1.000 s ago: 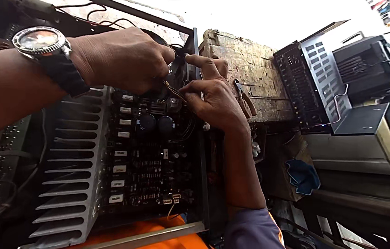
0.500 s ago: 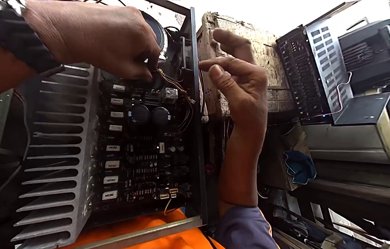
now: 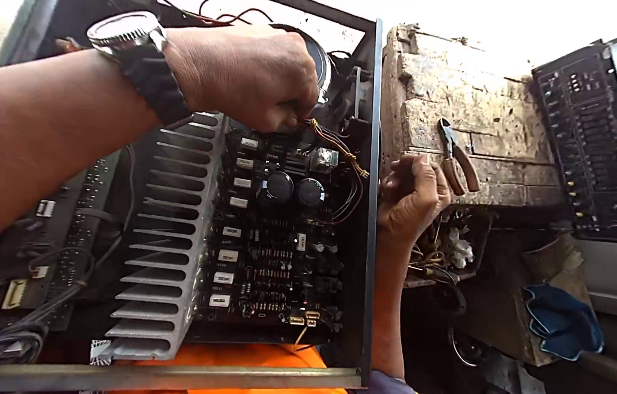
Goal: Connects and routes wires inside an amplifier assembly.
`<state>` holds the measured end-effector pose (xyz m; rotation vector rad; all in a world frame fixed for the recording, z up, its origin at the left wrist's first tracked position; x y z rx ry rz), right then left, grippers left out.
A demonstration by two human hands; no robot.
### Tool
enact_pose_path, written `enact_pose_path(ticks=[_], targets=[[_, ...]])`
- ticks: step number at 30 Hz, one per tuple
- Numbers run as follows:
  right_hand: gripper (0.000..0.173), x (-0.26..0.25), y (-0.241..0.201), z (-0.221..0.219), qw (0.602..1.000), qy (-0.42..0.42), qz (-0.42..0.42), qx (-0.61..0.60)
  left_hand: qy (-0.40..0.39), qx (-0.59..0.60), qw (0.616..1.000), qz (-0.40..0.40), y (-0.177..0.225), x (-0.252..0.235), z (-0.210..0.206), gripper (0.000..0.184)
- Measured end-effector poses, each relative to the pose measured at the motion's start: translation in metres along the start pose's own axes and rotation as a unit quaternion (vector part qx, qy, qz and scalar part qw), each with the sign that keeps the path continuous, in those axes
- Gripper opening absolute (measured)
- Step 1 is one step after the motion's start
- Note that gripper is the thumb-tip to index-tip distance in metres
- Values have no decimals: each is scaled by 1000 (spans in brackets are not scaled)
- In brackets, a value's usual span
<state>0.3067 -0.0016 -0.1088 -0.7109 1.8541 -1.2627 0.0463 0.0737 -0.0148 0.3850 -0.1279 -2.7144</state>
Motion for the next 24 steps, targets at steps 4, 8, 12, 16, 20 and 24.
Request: enact_pose_path(ticks=[4, 8, 12, 16, 20, 24], targets=[[24, -2, 7, -8, 997, 10, 12, 80, 19, 38, 999, -16, -5, 1, 5, 21], [23, -1, 5, -8, 975, -18, 114, 188, 74, 123, 988, 50, -21, 9, 18, 30], [22, 2, -2, -12, 964, -17, 154, 218, 46, 7, 996, 81, -21, 15, 13, 76], [24, 8, -4, -11, 960, -9, 151, 235, 19, -100, 993, 67, -11, 7, 1, 71], [22, 4, 1, -8, 960, -7, 166, 224, -3, -136, 987, 85, -7, 0, -4, 80], [16, 1, 2, -12, 963, 6, 194, 185, -19, -165, 982, 89, -1, -3, -8, 88]])
Point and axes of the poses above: each hand's wrist, its own x-axis away from the middle knuckle, its own z-axis out of the back of the hand, y = z × x, the point moved 6 cm from there along -x, towards the middle knuckle, and after that the axes turned 8 degrees about y, right-handed, at the moved point
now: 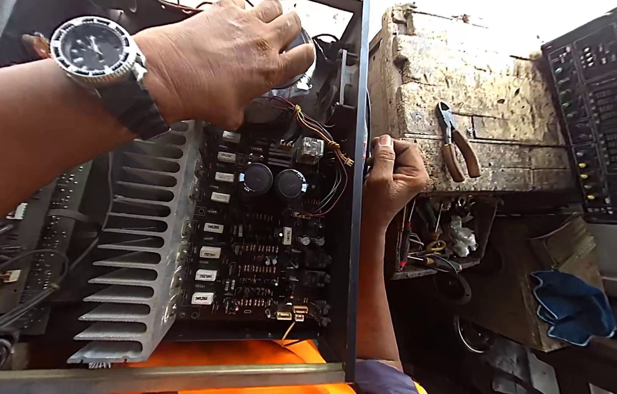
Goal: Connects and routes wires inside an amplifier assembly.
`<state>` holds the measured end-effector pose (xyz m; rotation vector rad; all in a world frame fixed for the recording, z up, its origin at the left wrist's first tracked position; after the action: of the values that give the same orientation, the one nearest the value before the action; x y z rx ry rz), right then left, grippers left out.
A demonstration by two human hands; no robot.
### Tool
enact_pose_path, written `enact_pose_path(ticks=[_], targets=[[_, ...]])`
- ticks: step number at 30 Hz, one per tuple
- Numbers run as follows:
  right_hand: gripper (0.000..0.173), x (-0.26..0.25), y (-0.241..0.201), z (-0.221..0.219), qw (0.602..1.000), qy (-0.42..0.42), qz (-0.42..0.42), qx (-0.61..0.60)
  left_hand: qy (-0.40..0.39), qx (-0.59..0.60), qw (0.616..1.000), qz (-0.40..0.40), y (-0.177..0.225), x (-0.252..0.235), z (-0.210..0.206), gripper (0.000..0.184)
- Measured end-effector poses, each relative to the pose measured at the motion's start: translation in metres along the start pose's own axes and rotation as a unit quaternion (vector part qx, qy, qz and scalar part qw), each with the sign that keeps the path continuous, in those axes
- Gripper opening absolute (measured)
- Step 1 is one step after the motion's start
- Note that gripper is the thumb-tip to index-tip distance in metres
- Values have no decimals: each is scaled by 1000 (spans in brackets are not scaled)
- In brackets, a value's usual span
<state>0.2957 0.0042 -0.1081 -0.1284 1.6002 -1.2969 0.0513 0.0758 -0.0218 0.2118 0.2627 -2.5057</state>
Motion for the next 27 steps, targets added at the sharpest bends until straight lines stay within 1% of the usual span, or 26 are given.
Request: enact_pose_path(ticks=[3, 5, 8, 10, 12, 14, 16, 19, 22, 27], targets=[[15, -1, 1, 0, 1000, 11, 10, -9, 9, -14, 1000, -6, 3, -3, -1, 84], [15, -1, 2, -1, 1000, 13, 10, -10, -6, -22, 1000, -3, 4, -2, 1, 80], [14, 0, 3, -2, 1000, 18, 12, -2, -37, -16, 999, 4, 2, -1, 7, 84], [14, 0, 2, -3, 1000, 20, 12, 7, -17, 43, 999, 14, -6, 2, 11, 81], [15, 0, 2, -3, 1000, 21, 14, 11, 30, 128, 991, 19, -13, 7, 14, 74], [15, 0, 2, -3, 1000, 17, 13, 16, 84, 177, 980, -6, -11, 11, 16, 67], [15, 0, 1, -4, 1000, 14, 18, 19, 121, 181, 975, -53, -7, 11, 17, 57], [15, 1, 1, -4, 999, 16, 26, 20, 134, 170, 971, -105, 10, 6, 18, 42], [15, 1, -1, -4, 999, 14, 28, 24, 115, 149, 974, -125, 24, -1, 14, 32], [15, 1, -2, -3, 999, 12, 29, 31, 133, 162, 970, -122, 27, -5, 12, 28]])
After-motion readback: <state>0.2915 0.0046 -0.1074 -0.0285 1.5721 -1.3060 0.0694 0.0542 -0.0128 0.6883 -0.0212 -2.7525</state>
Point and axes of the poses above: each hand's wrist, its own x-axis away from the middle knuckle, its own z-axis out of the back of the hand, y = z × x, the point moved 6 cm from there along -x, towards the middle knuckle, and after that the axes turned 8 degrees about y, right-handed, at the moved point
